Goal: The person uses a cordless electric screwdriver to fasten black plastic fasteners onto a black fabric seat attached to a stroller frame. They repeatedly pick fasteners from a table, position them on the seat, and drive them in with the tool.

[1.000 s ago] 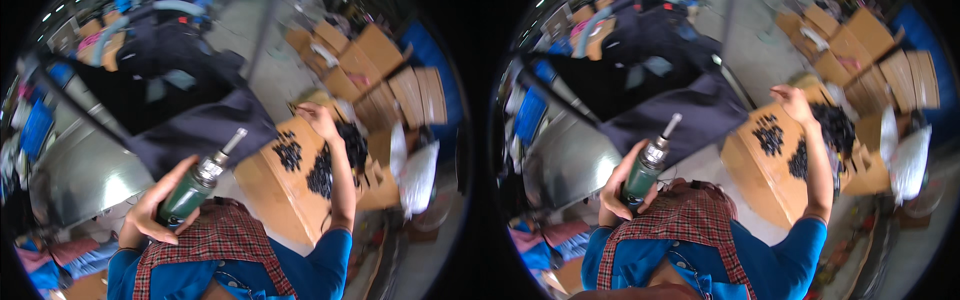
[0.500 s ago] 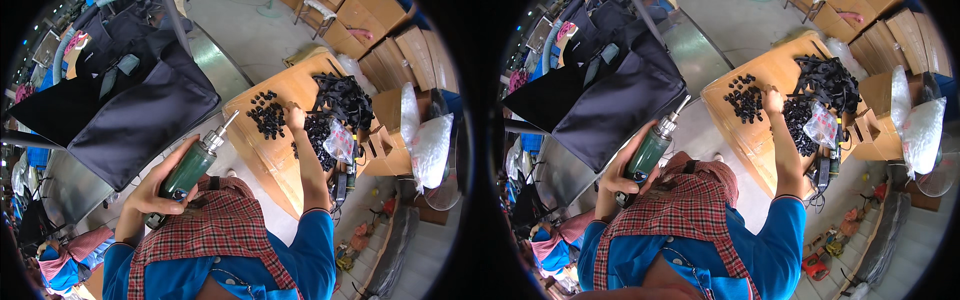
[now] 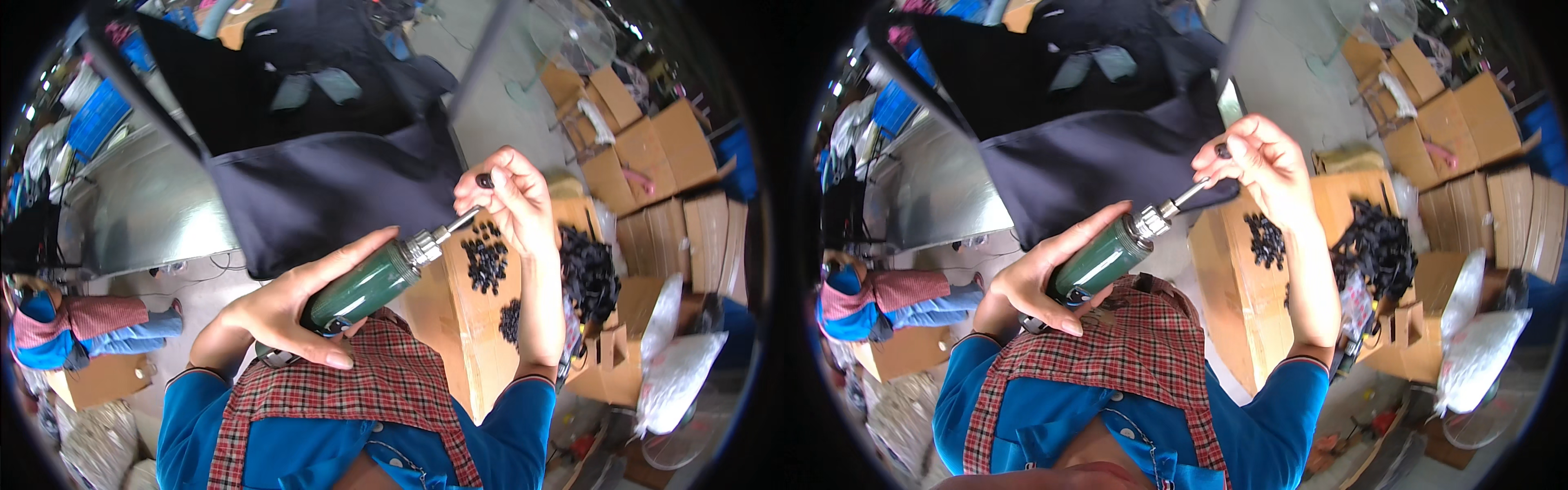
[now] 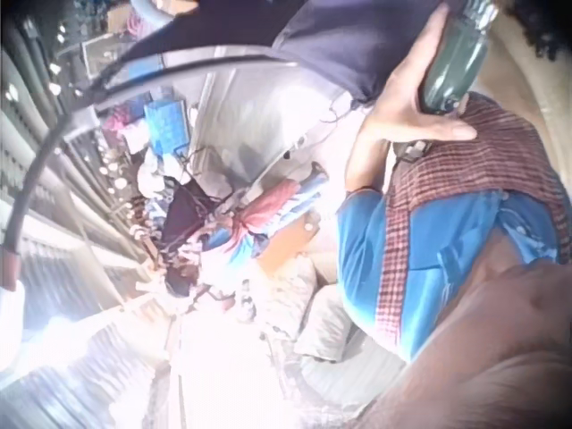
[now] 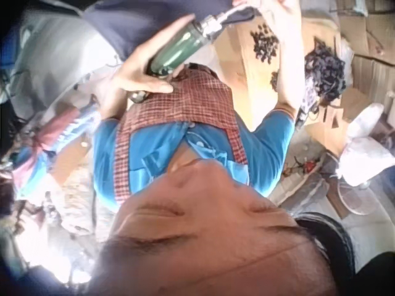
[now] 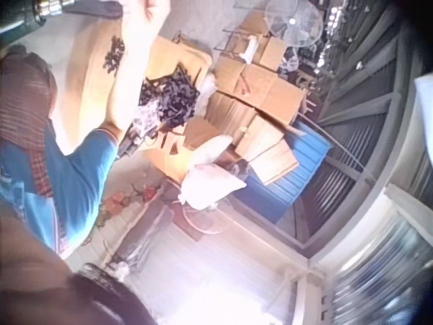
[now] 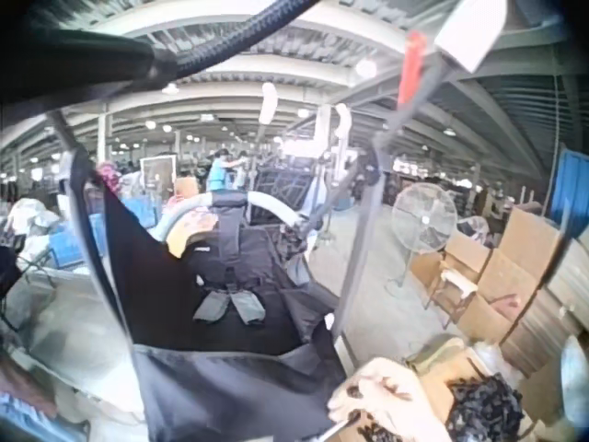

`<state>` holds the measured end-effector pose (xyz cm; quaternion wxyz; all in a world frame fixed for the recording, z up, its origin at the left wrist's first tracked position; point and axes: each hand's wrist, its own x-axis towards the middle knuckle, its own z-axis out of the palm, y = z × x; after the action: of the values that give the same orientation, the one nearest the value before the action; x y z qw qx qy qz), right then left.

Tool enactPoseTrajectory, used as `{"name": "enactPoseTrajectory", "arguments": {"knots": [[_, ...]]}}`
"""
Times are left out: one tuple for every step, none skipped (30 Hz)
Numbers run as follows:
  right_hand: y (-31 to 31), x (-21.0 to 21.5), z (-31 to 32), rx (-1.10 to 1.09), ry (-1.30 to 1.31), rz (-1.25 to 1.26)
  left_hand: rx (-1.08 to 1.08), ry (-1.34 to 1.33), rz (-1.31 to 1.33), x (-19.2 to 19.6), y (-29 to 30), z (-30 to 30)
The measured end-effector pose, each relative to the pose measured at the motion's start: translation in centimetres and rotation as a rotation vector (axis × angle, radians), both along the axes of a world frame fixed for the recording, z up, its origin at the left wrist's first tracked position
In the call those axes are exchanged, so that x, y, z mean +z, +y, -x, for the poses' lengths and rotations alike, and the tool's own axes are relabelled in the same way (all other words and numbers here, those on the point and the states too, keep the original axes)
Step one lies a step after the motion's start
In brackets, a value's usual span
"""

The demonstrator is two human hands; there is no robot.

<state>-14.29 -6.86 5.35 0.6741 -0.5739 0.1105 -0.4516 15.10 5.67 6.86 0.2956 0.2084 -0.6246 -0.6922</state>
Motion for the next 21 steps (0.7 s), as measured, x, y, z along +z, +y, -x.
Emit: {"name": "enactPoseTrajectory", "arguments": {"knots": [[-0.1, 0.9, -1.4, 0.051, 0.016, 0.023, 0.005, 0.033, 0.022, 0.0, 0.2, -0.8], [-0.3, 1.6, -3.0, 0.088, 0.013, 0.017, 0.016, 0.073, -0.035, 0.2, 0.4, -1.9], [-0.6, 2.2, -4.5, 0.127, 0.031, 0.059, 0.045, 0.092, -0.016, 0.1, 0.7, -2.9], [-0.8, 2.8, -6.0, 0.169, 0.040, 0.060, 0.073, 0.110, 0.003, 0.1, 0.9, -4.1], [-1.0, 3.5, -7.5, 0.209, 0.049, 0.061, 0.099, 0.129, 0.022, 0.0, 1.0, -5.1], [-1.0, 4.0, -8.9, 0.230, 0.052, 0.040, 0.119, 0.145, 0.022, -0.2, 1.2, -6.2], [-1.2, 4.3, -10.2, 0.231, 0.091, 0.071, 0.137, 0.162, 0.023, -0.3, 1.3, -7.1], [-1.5, 4.7, -11.3, 0.230, 0.129, 0.101, 0.152, 0.179, 0.023, -0.3, 1.5, -8.1], [-1.7, 5.0, -12.5, 0.226, 0.164, 0.131, 0.161, 0.191, 0.010, -0.3, 1.7, -9.2], [-1.7, 5.4, -13.8, 0.230, 0.173, 0.120, 0.167, 0.204, -0.004, -0.2, 1.9, -10.2], [-1.8, 5.8, -14.9, 0.242, 0.188, 0.132, 0.171, 0.217, -0.017, -0.1, 2.0, -11.3], [-2.0, 6.0, -16.0, 0.255, 0.201, 0.142, 0.172, 0.226, 0.010, -0.3, 2.0, -12.3], [-2.1, 6.3, -17.1, 0.266, 0.214, 0.151, 0.172, 0.234, 0.038, -0.6, 1.9, -13.2], [-2.2, 6.6, -18.1, 0.271, 0.225, 0.155, 0.171, 0.242, 0.066, -0.9, 1.8, -14.1], [-2.3, 6.8, -19.1, 0.272, 0.234, 0.160, 0.171, 0.241, 0.072, -1.0, 1.8, -15.1], [-2.4, 7.1, -20.1, 0.271, 0.244, 0.165, 0.170, 0.240, 0.078, -1.1, 1.7, -16.1], [-2.3, 7.4, -20.9, 0.280, 0.239, 0.163, 0.168, 0.239, 0.085, -1.1, 1.7, -17.0], [-2.2, 7.5, -21.7, 0.287, 0.233, 0.162, 0.143, 0.272, 0.044, -1.1, 1.6, -17.9], [-2.1, 7.7, -22.4, 0.292, 0.228, 0.162, 0.117, 0.304, 0.004, -1.0, 1.5, -18.7], [-2.1, 7.8, -23.1, 0.299, 0.219, 0.177, 0.088, 0.336, -0.037, -0.9, 1.4, -19.5], [-2.0, 7.8, -23.6, 0.299, 0.216, 0.189, 0.075, 0.352, -0.066, -0.8, 1.3, -20.1]]}}
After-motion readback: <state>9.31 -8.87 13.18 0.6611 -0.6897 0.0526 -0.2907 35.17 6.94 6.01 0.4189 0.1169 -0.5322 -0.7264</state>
